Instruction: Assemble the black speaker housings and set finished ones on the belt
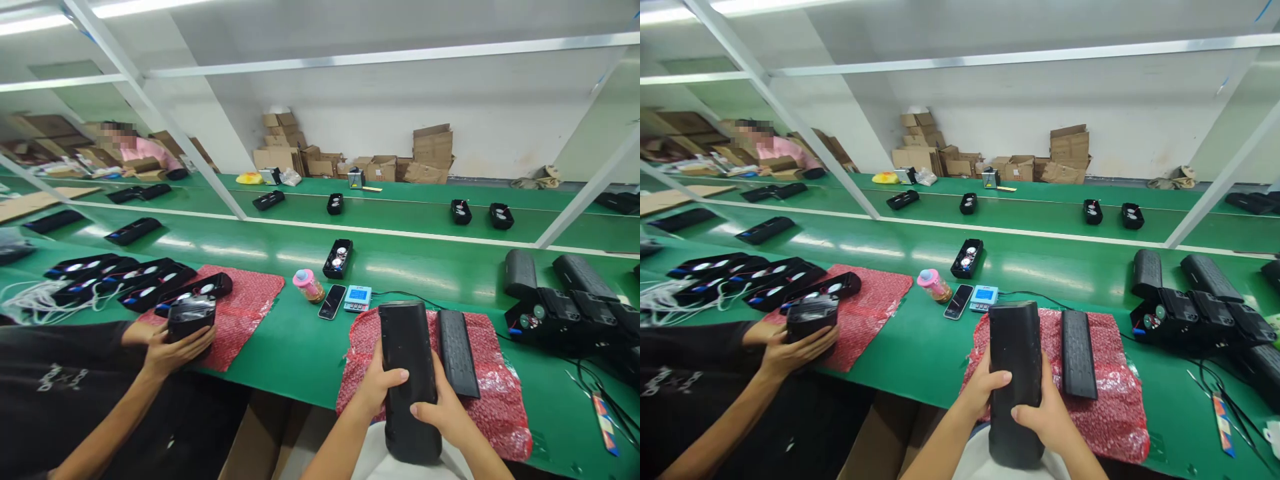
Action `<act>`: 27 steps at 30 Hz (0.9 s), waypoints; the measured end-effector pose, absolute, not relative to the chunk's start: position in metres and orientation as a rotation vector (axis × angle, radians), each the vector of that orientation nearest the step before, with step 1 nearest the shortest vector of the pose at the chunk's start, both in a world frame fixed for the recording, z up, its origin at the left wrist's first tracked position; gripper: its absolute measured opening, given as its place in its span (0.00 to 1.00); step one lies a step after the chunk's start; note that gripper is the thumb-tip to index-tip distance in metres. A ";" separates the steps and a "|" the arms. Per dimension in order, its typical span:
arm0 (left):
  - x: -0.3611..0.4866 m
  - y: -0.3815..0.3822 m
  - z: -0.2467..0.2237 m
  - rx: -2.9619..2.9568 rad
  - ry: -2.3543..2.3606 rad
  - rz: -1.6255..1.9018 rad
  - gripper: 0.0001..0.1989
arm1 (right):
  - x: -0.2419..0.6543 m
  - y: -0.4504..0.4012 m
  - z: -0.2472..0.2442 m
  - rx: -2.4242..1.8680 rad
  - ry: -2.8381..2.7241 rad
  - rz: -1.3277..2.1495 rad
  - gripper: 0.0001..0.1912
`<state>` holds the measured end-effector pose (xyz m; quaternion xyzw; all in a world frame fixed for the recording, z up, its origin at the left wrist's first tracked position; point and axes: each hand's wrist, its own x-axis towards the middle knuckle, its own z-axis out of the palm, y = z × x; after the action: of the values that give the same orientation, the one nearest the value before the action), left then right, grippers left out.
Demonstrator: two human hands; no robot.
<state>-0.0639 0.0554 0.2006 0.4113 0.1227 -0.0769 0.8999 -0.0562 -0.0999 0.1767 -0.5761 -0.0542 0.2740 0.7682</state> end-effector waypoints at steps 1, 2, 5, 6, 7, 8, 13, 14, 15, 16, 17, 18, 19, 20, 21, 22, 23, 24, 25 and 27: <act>-0.064 0.054 0.202 0.848 0.244 -0.160 0.50 | -0.057 -0.100 0.174 -1.256 -0.105 0.584 0.55; -0.064 0.053 0.203 0.844 0.237 -0.157 0.49 | -0.058 -0.101 0.172 -1.260 -0.096 0.571 0.55; -0.065 0.049 0.206 0.840 0.240 -0.115 0.46 | -0.058 -0.104 0.165 -1.248 -0.113 0.566 0.55; -0.065 0.048 0.206 0.842 0.243 -0.106 0.46 | -0.057 -0.106 0.163 -1.252 -0.120 0.570 0.55; -0.065 0.047 0.206 0.843 0.242 -0.109 0.45 | -0.056 -0.108 0.161 -1.262 -0.125 0.576 0.55; -0.065 0.047 0.206 0.841 0.240 -0.119 0.45 | -0.055 -0.110 0.159 -1.277 -0.127 0.582 0.55; -0.063 0.045 0.207 0.814 0.260 -0.123 0.48 | -0.049 -0.118 0.151 -1.295 -0.166 0.620 0.56; -0.063 0.045 0.207 0.813 0.265 -0.119 0.48 | -0.049 -0.118 0.150 -1.300 -0.166 0.621 0.57; -0.063 0.045 0.208 0.813 0.267 -0.120 0.48 | -0.050 -0.118 0.149 -1.307 -0.159 0.619 0.57; -0.064 0.045 0.208 0.812 0.270 -0.122 0.48 | -0.051 -0.118 0.148 -1.314 -0.144 0.606 0.56; -0.064 0.044 0.208 0.807 0.277 -0.121 0.48 | -0.053 -0.118 0.146 -1.322 -0.128 0.587 0.56; -0.064 0.044 0.207 0.798 0.287 -0.116 0.47 | -0.054 -0.117 0.145 -1.329 -0.111 0.566 0.55; -0.064 0.043 0.206 0.788 0.296 -0.111 0.47 | -0.055 -0.117 0.143 -1.339 -0.094 0.544 0.55; -0.064 0.043 0.204 0.776 0.301 -0.110 0.46 | -0.056 -0.117 0.141 -1.356 -0.076 0.527 0.56; -0.063 0.043 0.201 0.767 0.298 -0.111 0.47 | -0.057 -0.116 0.141 -1.376 -0.059 0.513 0.56; -0.063 0.044 0.199 0.763 0.288 -0.118 0.48 | -0.057 -0.116 0.141 -1.396 -0.048 0.507 0.57; -0.062 0.045 0.195 0.763 0.272 -0.128 0.49 | -0.058 -0.115 0.143 -1.422 -0.042 0.505 0.58; -0.062 0.047 0.192 0.760 0.256 -0.142 0.50 | -0.059 -0.114 0.147 -1.450 -0.044 0.502 0.57; -0.062 0.049 0.190 0.755 0.245 -0.151 0.51 | -0.060 -0.112 0.153 -1.479 -0.059 0.500 0.56; -0.064 0.054 0.188 0.745 0.235 -0.147 0.49 | -0.063 -0.106 0.169 -1.532 -0.130 0.509 0.51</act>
<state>-0.0644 0.0540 0.1880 0.3629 0.1147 -0.0714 0.9220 -0.0628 -0.1056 0.1688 -0.6851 -0.0580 0.2275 0.6896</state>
